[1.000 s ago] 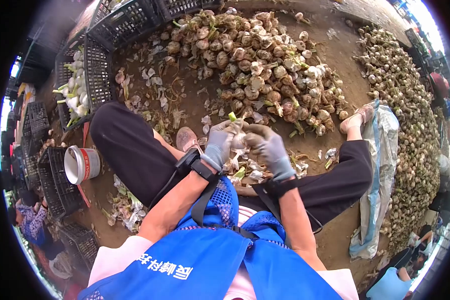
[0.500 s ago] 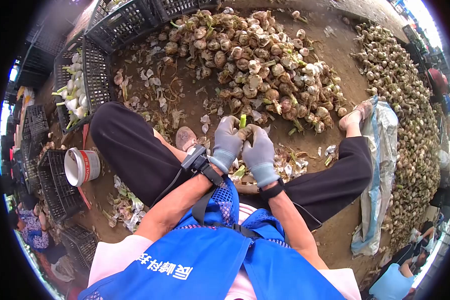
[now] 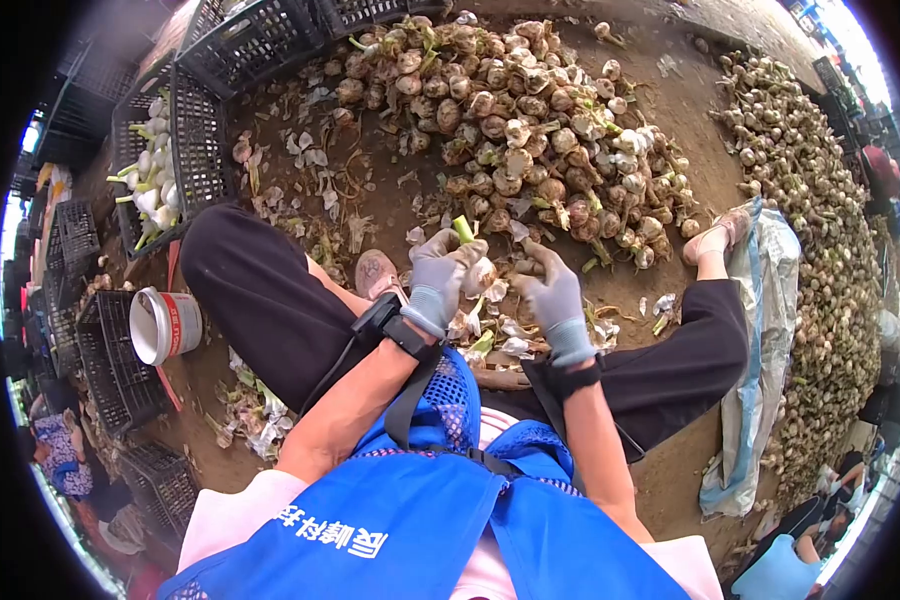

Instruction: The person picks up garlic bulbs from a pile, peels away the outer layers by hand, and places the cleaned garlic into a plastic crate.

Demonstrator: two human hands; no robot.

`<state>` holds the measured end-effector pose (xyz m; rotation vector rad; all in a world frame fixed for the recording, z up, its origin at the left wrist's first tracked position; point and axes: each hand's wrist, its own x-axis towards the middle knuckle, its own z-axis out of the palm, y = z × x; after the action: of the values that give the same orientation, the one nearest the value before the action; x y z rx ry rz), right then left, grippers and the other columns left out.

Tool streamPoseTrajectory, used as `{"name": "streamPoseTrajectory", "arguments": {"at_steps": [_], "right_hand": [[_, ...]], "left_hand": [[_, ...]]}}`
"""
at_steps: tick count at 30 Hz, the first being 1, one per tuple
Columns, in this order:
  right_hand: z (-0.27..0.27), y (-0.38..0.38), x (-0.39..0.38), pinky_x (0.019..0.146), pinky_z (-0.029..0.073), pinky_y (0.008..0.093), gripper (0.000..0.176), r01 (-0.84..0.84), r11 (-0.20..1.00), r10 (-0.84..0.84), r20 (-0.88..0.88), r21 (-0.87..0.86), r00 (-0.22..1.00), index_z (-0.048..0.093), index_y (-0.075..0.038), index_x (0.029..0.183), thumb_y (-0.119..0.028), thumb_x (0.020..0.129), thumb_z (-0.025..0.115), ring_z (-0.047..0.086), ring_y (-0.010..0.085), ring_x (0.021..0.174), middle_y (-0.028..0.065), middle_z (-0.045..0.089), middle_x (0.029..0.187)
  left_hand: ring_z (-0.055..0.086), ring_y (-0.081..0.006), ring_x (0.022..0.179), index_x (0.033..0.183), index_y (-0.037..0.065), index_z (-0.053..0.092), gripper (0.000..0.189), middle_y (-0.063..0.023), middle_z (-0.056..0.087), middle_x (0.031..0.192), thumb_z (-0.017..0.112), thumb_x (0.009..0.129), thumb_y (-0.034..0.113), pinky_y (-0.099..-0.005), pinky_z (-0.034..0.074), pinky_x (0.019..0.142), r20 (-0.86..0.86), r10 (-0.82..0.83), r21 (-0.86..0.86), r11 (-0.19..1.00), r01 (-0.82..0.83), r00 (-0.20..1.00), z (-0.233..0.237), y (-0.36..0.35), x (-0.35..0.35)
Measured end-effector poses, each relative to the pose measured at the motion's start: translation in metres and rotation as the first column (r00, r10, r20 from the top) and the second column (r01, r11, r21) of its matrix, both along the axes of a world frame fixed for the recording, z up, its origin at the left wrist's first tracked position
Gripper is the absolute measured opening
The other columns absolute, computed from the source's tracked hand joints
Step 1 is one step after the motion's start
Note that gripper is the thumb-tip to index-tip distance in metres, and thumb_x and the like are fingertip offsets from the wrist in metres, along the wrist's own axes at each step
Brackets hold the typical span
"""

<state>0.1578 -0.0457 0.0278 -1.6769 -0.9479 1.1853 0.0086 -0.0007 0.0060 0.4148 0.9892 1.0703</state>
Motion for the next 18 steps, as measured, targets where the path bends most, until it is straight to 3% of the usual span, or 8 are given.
{"name": "streamPoseTrajectory", "arguments": {"at_steps": [2, 3, 6, 9, 12, 14, 17, 18], "right_hand": [[0.021, -0.008, -0.026, 0.078, 0.048, 0.0316, 0.048, -0.151, 0.973, 0.064, 0.429, 0.172, 0.901, 0.05, 0.001, 0.118, -0.004, 0.072, 0.062, 0.059, 0.0233, 0.088, 0.0141, 0.061, 0.1], [0.019, -0.007, -0.037, 0.081, 0.046, 0.0339, 0.049, -0.156, 0.976, 0.056, 0.523, 0.15, 0.85, 0.049, 0.001, 0.118, -0.004, 0.071, 0.061, 0.058, 0.0273, 0.092, 0.0163, 0.06, 0.101], [0.005, -0.003, -0.041, 0.083, 0.045, 0.0383, 0.047, -0.158, 0.978, 0.039, 0.617, 0.139, 0.786, 0.05, 0.0, 0.116, -0.004, 0.069, 0.058, 0.056, 0.0352, 0.096, 0.0205, 0.058, 0.104], [0.002, -0.003, -0.046, 0.078, 0.046, 0.0397, 0.038, -0.178, 0.983, 0.151, 0.745, -0.044, 0.65, 0.053, -0.001, 0.109, -0.003, 0.071, 0.053, 0.057, 0.0359, 0.088, 0.0192, 0.06, 0.094], [-0.005, -0.002, -0.034, 0.07, 0.048, 0.0375, 0.037, -0.193, 0.976, 0.089, 0.621, 0.102, 0.779, 0.055, -0.002, 0.108, -0.002, 0.071, 0.052, 0.06, 0.0313, 0.075, 0.0174, 0.061, 0.082], [-0.013, 0.003, -0.009, 0.053, 0.046, 0.0275, 0.036, -0.027, 0.999, 0.033, 0.416, -0.018, 0.909, 0.058, -0.001, 0.105, 0.002, 0.069, 0.052, 0.055, 0.0142, 0.057, 0.0085, 0.059, 0.066], [-0.061, 0.001, 0.023, 0.044, 0.041, 0.0254, 0.031, -0.038, 0.974, 0.044, 0.023, -0.224, 0.999, 0.061, 0.003, 0.096, 0.006, 0.067, 0.053, 0.051, 0.0113, 0.051, 0.0062, 0.057, 0.064], [-0.066, -0.002, 0.026, 0.062, 0.049, 0.0293, 0.03, -0.196, 0.932, 0.251, 0.152, -0.306, 0.956, 0.065, -0.004, 0.095, 0.0, 0.067, 0.056, 0.062, 0.0191, 0.066, 0.0134, 0.065, 0.076]], "left_hand": [[0.057, -0.0089, 0.064, 0.077, 0.002, 0.055, 0.01, -0.0033, 0.059, 0.071, 0.064, 0.08, 0.003, -0.0209, 0.047, 0.056, -0.292, -0.147, -0.005, 0.988, 0.152, 0.945, 0.02, -0.001, 0.008], [0.05, -0.007, 0.057, 0.077, 0.003, 0.056, 0.009, -0.0006, 0.056, 0.068, 0.065, 0.079, 0.003, -0.0196, 0.042, 0.049, -0.202, -0.059, 0.048, 0.996, 0.07, 0.977, 0.004, -0.003, 0.018], [0.05, -0.0065, 0.057, 0.073, 0.004, 0.055, 0.012, 0.0001, 0.056, 0.067, 0.065, 0.076, -0.001, -0.0201, 0.041, 0.049, -0.485, -0.045, 0.173, 0.974, 0.146, 0.873, -0.007, -0.011, 0.025], [0.051, -0.0072, 0.058, 0.074, 0.004, 0.057, 0.01, -0.0008, 0.058, 0.069, 0.064, 0.075, -0.003, -0.0207, 0.042, 0.051, -0.316, -0.054, 0.015, 0.998, 0.062, 0.947, -0.012, -0.02, 0.026], [0.053, -0.0081, 0.06, 0.079, 0.003, 0.058, 0.009, -0.0024, 0.06, 0.072, 0.063, 0.076, -0.004, -0.0214, 0.044, 0.054, -0.28, -0.104, -0.082, 0.993, 0.085, 0.954, -0.001, -0.022, 0.023], [0.059, -0.0137, 0.072, 0.089, 0.0, 0.058, 0.009, -0.0083, 0.062, 0.084, 0.055, 0.081, -0.004, -0.0266, 0.052, 0.068, -0.133, -0.016, 0.053, 0.998, 0.023, 0.991, -0.007, -0.017, 0.016], [0.06, -0.0244, 0.085, 0.091, -0.001, 0.058, 0.011, -0.0151, 0.061, 0.096, 0.052, 0.086, 0.006, -0.0387, 0.051, 0.079, 0.308, -0.156, -0.016, 0.986, 0.168, 0.939, 0.002, -0.003, -0.001], [0.06, -0.0252, 0.089, 0.092, -0.001, 0.058, 0.017, -0.0149, 0.06, 0.099, 0.053, 0.087, 0.014, -0.0402, 0.05, 0.081, 0.422, -0.185, 0.01, 0.98, 0.2, 0.887, -0.006, 0.0, -0.004]]}}
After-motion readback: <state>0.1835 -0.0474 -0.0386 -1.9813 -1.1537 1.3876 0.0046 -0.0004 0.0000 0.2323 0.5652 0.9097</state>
